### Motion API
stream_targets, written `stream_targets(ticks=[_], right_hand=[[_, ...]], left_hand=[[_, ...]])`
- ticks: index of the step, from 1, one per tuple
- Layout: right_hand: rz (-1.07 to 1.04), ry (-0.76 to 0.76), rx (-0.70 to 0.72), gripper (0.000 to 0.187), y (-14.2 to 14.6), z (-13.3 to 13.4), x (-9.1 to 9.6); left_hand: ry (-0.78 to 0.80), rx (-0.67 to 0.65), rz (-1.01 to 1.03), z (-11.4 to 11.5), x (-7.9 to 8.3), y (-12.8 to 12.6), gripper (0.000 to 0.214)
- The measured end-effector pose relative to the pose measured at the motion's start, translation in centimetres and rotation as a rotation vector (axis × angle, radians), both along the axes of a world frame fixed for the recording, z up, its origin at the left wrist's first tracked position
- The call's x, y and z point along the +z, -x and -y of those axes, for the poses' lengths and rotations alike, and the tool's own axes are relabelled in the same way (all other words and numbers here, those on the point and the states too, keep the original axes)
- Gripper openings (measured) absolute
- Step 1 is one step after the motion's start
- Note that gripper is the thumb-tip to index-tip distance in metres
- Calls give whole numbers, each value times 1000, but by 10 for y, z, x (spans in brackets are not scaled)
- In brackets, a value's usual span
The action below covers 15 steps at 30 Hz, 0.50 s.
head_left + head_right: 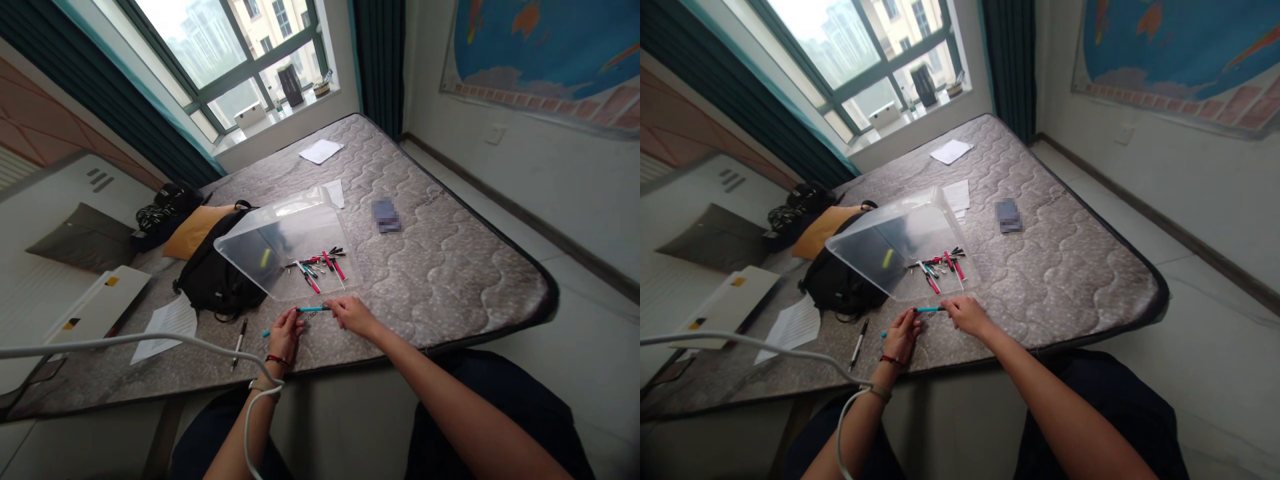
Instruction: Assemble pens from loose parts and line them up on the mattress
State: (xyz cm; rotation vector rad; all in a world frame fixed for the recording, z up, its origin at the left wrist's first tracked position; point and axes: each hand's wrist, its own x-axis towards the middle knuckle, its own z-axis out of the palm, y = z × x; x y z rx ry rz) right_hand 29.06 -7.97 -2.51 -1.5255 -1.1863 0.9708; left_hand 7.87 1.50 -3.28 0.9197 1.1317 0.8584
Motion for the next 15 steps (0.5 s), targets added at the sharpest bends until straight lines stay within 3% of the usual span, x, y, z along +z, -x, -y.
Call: stream_targets(ticks=[8,15], right_hand=[[-111,-27,-49,30,2,-2,-10],[-257,10,-93,38,2,15,-14]], left_hand=[[32,-86,-4,-1,4,0,31],[-89,-213,-97,17,3,0,44]])
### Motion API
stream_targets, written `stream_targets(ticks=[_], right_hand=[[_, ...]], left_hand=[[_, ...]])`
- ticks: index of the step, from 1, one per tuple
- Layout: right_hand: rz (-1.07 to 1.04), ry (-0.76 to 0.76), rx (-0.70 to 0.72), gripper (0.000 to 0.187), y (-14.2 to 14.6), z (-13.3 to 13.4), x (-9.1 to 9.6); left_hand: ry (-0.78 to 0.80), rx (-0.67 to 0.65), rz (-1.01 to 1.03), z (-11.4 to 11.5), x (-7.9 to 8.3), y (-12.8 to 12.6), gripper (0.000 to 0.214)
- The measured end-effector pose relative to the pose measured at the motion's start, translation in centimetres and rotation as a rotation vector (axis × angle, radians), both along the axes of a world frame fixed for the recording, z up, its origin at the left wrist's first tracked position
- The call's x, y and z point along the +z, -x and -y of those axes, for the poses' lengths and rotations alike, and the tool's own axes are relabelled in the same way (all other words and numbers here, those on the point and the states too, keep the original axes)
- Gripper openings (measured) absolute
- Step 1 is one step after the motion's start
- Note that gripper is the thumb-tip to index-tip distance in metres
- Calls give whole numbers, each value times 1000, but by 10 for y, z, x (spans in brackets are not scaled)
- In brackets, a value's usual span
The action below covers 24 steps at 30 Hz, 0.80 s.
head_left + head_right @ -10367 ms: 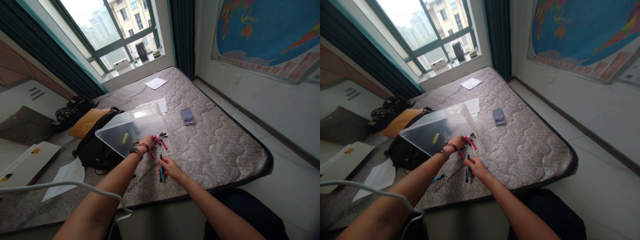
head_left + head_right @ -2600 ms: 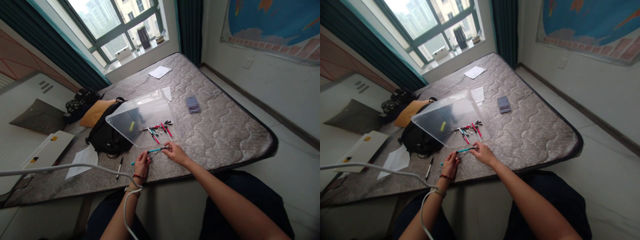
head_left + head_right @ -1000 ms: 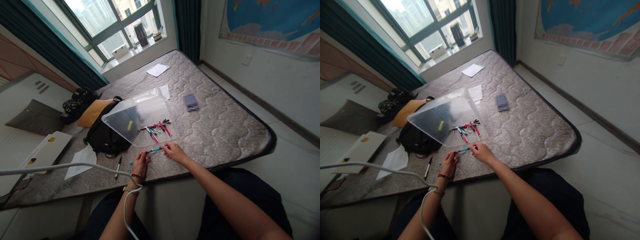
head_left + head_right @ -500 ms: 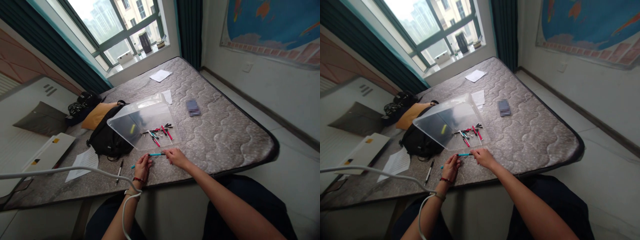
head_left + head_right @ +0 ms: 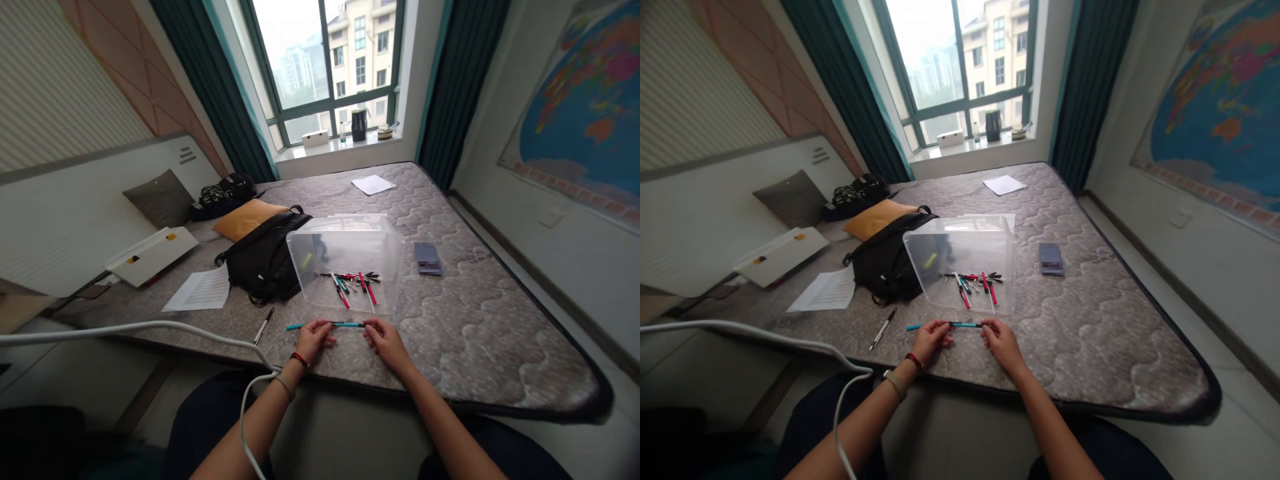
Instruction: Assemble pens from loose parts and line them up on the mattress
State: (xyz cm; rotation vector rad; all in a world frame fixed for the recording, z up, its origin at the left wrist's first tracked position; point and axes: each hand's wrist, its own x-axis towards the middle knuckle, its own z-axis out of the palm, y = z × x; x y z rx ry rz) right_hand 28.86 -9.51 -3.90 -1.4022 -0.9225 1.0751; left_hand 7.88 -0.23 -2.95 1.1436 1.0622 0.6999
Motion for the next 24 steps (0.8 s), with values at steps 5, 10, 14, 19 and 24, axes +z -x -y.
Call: stream_targets(ticks=[5,10,14,19,24], right_hand=[[70,5,41,41,13,28,4],[122,-7,-11,56,29,39,1],[121,32,-139,70,32,34,-3],[193,86,-171,40,31,28,-5],[194,136,-187,37,28,21,-6]], left_hand=[[-141,-159,-183,23,5,19,42],[-303,-212,-370,32,16,36,26],[-403,-148,-409,33,27,49,18],[-466,125,-361,21,40,93,19],[-488,462,-408,-8,39,163,23]])
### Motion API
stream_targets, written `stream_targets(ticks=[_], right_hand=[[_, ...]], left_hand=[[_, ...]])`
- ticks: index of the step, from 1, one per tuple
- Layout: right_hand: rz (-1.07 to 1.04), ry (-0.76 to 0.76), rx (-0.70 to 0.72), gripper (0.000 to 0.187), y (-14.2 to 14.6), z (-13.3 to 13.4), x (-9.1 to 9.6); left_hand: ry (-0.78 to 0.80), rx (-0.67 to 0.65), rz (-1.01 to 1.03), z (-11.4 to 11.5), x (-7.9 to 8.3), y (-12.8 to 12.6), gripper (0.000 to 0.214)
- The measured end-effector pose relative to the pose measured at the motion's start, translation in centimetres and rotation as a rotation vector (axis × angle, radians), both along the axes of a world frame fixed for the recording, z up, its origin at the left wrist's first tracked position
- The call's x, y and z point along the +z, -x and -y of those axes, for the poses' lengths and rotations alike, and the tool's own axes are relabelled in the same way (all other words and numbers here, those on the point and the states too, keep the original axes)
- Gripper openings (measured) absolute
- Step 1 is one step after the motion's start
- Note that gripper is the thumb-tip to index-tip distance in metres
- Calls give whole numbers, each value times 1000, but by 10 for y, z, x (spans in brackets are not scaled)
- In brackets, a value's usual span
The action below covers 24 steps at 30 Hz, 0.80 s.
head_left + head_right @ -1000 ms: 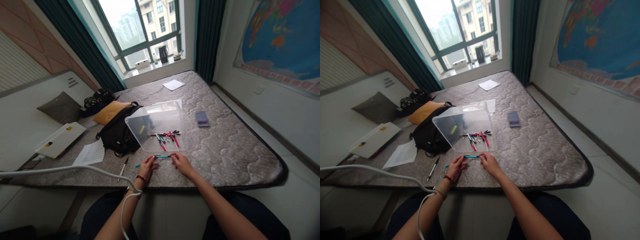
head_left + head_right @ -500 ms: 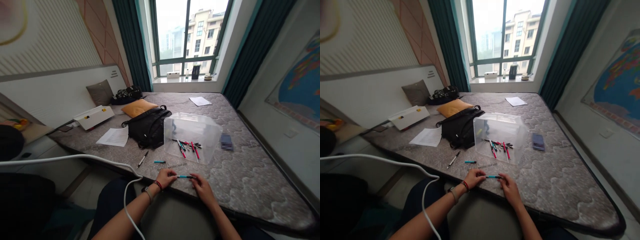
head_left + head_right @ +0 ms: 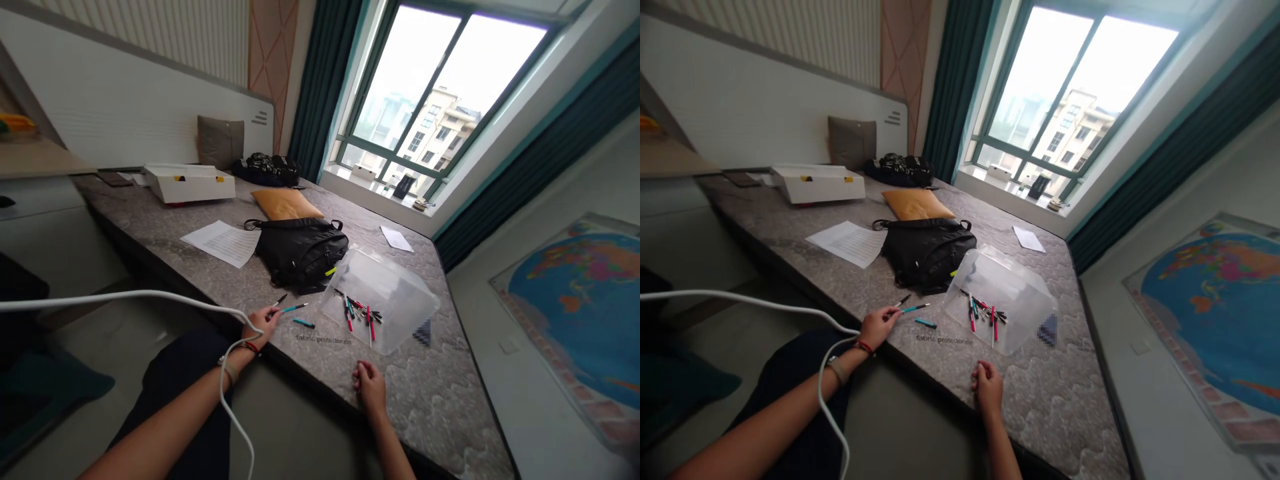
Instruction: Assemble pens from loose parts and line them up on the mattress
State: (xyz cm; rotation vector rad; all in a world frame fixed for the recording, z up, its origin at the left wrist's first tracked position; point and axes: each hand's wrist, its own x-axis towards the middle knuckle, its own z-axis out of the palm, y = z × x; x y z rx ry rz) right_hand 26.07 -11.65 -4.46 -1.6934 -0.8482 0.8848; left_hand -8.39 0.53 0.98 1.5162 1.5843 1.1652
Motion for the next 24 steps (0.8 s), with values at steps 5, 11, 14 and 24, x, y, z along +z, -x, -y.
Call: stream_targets(ticks=[5,11,14,24], right_hand=[[8,23,-18,42,-3,-4,-1],[54,21,-51,42,1,-6,-1],[68,26,-72,42,2,-8,-1],[6,70,-71,54,0,-14,7]], left_hand=[[-68,201,-208,-10,-16,33,20],[-165,168,-524,-5,-24,22,23],[-180,153,-519,-8,-26,21,29],[-283,-145,-522,-17,-53,12,29]])
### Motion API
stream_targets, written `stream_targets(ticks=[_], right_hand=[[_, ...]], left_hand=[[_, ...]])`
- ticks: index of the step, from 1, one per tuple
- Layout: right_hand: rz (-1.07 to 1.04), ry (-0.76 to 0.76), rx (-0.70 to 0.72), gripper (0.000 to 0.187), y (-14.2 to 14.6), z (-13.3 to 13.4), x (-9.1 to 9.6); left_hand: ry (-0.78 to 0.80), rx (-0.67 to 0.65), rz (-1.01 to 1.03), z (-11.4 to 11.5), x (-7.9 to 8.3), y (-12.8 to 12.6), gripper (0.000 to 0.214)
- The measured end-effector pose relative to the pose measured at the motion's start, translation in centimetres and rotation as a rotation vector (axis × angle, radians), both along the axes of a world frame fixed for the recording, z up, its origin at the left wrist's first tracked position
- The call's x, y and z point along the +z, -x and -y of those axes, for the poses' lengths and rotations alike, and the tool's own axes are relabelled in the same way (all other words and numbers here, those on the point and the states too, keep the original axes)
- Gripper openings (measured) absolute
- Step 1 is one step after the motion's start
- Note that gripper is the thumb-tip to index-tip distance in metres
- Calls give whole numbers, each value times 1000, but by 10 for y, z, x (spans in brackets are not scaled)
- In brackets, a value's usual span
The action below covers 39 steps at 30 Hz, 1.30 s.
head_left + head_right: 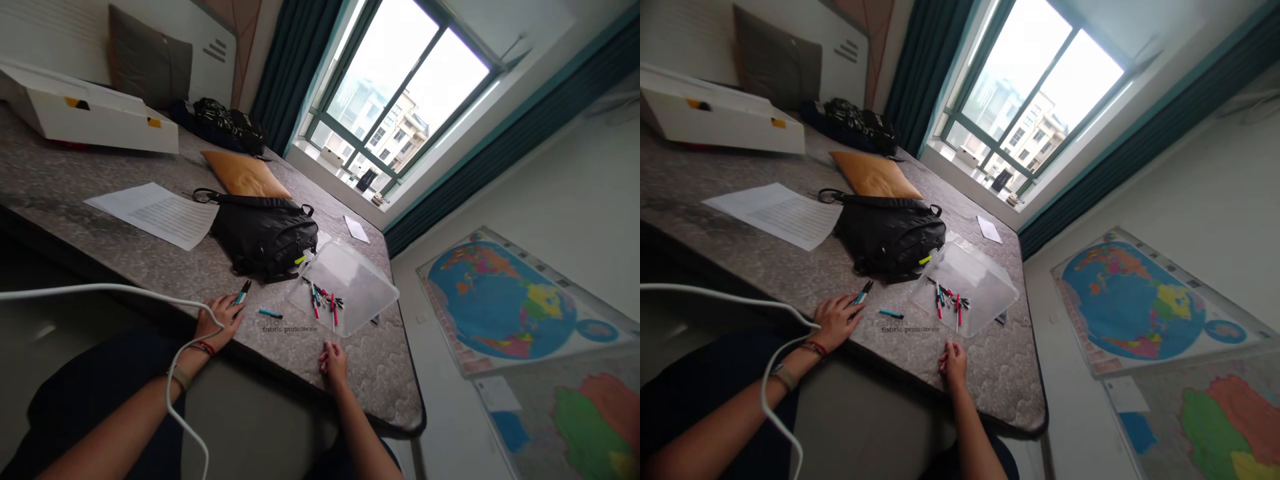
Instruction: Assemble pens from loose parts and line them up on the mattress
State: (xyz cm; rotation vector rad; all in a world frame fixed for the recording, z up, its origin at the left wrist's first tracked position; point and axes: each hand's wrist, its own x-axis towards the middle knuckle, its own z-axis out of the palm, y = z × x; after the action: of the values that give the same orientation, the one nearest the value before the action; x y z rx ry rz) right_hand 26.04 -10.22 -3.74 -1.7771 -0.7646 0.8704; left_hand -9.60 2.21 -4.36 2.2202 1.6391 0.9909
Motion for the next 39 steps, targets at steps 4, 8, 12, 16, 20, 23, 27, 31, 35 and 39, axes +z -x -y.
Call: stream_targets(ticks=[4,8,12,16,20,23,27,31,35,39], right_hand=[[-42,21,31,63,-5,-1,1],[-63,30,22,70,-5,-1,0],[-75,22,13,69,-6,0,-3],[-194,80,133,59,-16,2,6],[-437,184,202,47,-27,1,21],[-513,210,184,44,-32,1,25],[-506,193,153,42,-31,-1,21],[-435,207,122,43,-27,-4,18],[-425,237,104,45,-27,-7,19],[-431,257,102,47,-28,-10,20]], left_hand=[[9,-8,-3,-1,-4,0,31],[24,23,-13,1,-1,0,34],[-4,118,18,9,13,-6,36],[-79,-75,68,23,30,-20,35],[-90,-344,99,35,28,-34,32],[-42,-468,141,40,25,-47,33],[-14,-556,166,36,39,-77,32],[84,-768,237,24,54,-111,30],[189,-802,294,17,41,-120,30],[289,-811,281,14,25,-114,26]])
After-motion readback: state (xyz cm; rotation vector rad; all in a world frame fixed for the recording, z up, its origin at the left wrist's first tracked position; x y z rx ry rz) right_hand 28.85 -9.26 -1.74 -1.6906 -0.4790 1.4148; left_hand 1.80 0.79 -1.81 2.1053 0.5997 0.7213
